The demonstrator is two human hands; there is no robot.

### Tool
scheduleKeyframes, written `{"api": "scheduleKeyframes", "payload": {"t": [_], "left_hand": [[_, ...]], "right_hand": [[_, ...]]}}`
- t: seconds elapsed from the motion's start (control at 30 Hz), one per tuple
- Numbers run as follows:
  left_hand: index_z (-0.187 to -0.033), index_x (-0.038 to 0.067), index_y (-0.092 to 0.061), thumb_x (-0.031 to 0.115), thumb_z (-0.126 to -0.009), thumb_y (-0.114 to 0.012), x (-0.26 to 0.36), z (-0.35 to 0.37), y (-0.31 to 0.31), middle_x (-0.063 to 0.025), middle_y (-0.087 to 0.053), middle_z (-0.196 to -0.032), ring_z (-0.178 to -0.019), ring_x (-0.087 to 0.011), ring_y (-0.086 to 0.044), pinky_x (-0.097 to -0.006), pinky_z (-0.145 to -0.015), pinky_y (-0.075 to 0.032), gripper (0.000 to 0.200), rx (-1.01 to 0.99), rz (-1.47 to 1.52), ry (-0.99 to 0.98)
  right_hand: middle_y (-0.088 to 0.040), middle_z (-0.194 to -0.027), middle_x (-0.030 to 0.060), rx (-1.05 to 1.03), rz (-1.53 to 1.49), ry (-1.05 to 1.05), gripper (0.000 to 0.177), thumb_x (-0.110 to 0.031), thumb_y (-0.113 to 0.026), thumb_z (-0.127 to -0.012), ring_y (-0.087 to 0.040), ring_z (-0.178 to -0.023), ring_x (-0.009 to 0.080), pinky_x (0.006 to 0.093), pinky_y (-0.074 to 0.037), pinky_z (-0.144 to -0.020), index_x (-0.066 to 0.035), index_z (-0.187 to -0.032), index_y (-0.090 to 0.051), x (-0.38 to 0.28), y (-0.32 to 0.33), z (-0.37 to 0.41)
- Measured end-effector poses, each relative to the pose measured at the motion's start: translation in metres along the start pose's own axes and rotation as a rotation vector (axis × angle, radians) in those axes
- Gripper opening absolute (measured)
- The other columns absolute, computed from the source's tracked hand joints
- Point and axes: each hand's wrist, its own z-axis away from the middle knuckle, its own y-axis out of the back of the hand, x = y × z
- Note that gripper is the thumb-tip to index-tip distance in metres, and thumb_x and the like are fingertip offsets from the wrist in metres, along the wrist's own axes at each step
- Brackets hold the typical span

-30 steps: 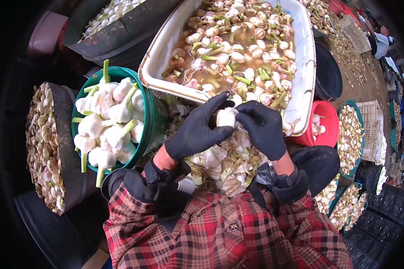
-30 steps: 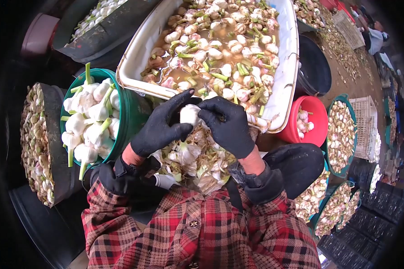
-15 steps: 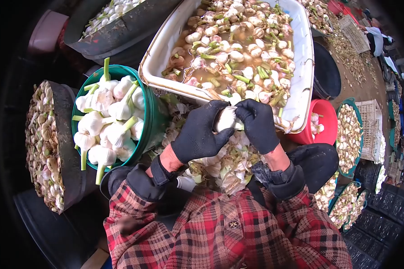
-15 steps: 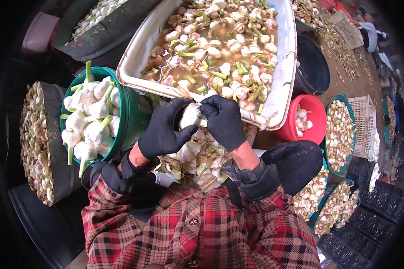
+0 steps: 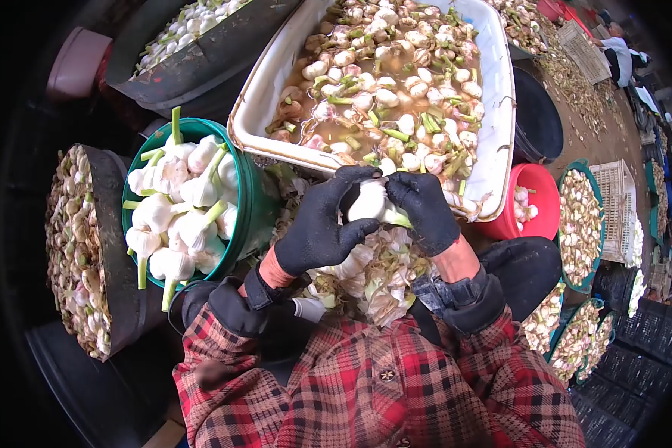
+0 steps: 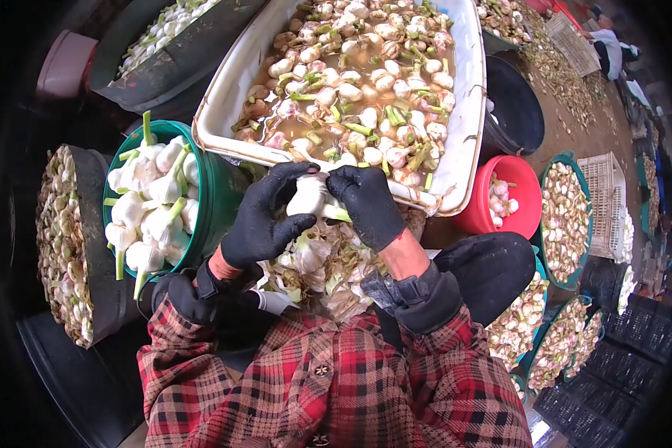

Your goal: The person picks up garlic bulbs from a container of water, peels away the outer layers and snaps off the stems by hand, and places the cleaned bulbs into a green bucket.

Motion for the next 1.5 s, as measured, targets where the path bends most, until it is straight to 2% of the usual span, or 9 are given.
{"api": "scheduleKeyframes", "payload": {"t": [0.13,0.23,0.4,0.63,0.87,0.97,1.07,1.17,1.5], "left_hand": [[-0.126,-0.001,-0.049,0.018,-0.08,-0.071,-0.003,-0.001,-0.007,-0.0149,-0.062,-0.106,-0.098,-0.0186,-0.062,-0.0321,-0.087,-0.047,0.055,0.063,0.025,-0.089],[-0.128,-0.001,-0.048,0.017,-0.081,-0.07,-0.001,-0.003,-0.009,-0.0179,-0.058,-0.119,-0.108,-0.0202,-0.058,-0.0323,-0.094,-0.044,0.056,0.093,0.31,-0.033],[-0.138,0.007,-0.042,0.004,-0.074,-0.071,0.0,-0.01,0.008,-0.0194,-0.037,-0.146,-0.132,-0.0339,-0.04,-0.041,-0.108,-0.032,0.07,-0.037,-0.525,-0.257],[-0.11,0.004,-0.059,-0.003,-0.073,-0.067,0.006,-0.004,-0.006,-0.0219,-0.054,-0.129,-0.116,-0.0429,-0.053,-0.0411,-0.097,-0.044,0.038,0.109,-0.453,-0.337],[-0.105,-0.006,-0.06,0.001,-0.09,-0.053,-0.012,-0.011,0.021,-0.0121,-0.068,-0.103,-0.095,-0.0156,-0.062,-0.0289,-0.086,-0.049,0.018,0.625,0.218,0.013],[-0.105,-0.007,-0.06,-0.002,-0.09,-0.049,-0.001,-0.017,0.043,-0.0141,-0.067,-0.105,-0.096,-0.0176,-0.064,-0.0287,-0.086,-0.049,0.019,0.804,0.318,0.033],[-0.103,-0.006,-0.057,-0.004,-0.088,-0.05,0.005,-0.016,0.04,-0.0147,-0.066,-0.105,-0.096,-0.0203,-0.066,-0.0294,-0.087,-0.05,0.016,0.709,0.158,0.021],[-0.103,-0.005,-0.055,-0.006,-0.084,-0.049,0.005,-0.016,0.031,-0.0144,-0.065,-0.102,-0.091,-0.02,-0.066,-0.0293,-0.083,-0.051,0.019,0.675,0.248,0.023],[-0.108,-0.002,-0.058,0.005,-0.089,-0.055,0.005,-0.014,0.024,-0.0033,-0.059,-0.076,-0.061,-0.0071,-0.052,-0.0215,-0.057,-0.044,0.021,0.532,0.45,0.365]], "right_hand": [[-0.059,-0.071,0.0003,-0.065,-0.077,-0.047,0.024,-0.017,-0.053,-0.091,-0.049,-0.066,0.0073,0.027,-0.041,-0.058,0.004,-0.086,-0.064,-0.003,0.0,0.001],[-0.059,-0.072,0.0003,-0.063,0.103,0.068,0.024,-0.018,-0.052,-0.092,-0.049,-0.064,0.0067,0.0264,-0.04,-0.056,0.003,-0.086,-0.064,0.006,0.003,0.0],[-0.06,-0.069,0.0006,0.146,-0.122,-0.114,0.02,-0.012,-0.055,-0.09,-0.05,-0.061,0.0072,0.0268,-0.04,-0.055,0.004,-0.084,-0.065,-0.001,-0.01,-0.003],[-0.063,-0.067,0.0132,0.268,0.025,-0.006,0.016,-0.01,-0.057,-0.088,-0.054,-0.059,0.017,0.0338,-0.044,-0.06,0.005,-0.088,-0.065,0.003,-0.031,-0.004],[-0.064,-0.071,0.0167,0.002,0.233,0.06,0.016,-0.012,-0.059,-0.088,-0.058,-0.065,0.0186,0.0336,-0.045,-0.062,0.004,-0.091,-0.064,-0.01,-0.015,0.006],[-0.067,-0.086,0.0151,-0.647,0.389,0.281,0.025,-0.021,-0.065,-0.087,-0.064,-0.075,0.0276,0.0372,-0.05,-0.071,-0.003,-0.103,-0.064,-0.013,-0.005,0.023],[-0.067,-0.094,0.0142,-0.721,0.563,0.51,0.031,-0.027,-0.07,-0.083,-0.065,-0.084,0.0309,0.0381,-0.051,-0.077,-0.005,-0.105,-0.064,-0.039,0.013,0.005],[-0.068,-0.094,0.0126,-0.415,0.626,0.236,0.03,-0.021,-0.071,-0.081,-0.067,-0.084,0.0234,0.0339,-0.052,-0.078,-0.003,-0.104,-0.066,-0.058,0.015,-0.054],[-0.068,-0.099,0.0165,-0.435,1.44,0.167,0.032,-0.032,-0.063,-0.077,-0.065,-0.094,0.0334,0.0425,-0.051,-0.082,-0.009,-0.098,-0.069,0.021,-0.036,-0.194]]}}
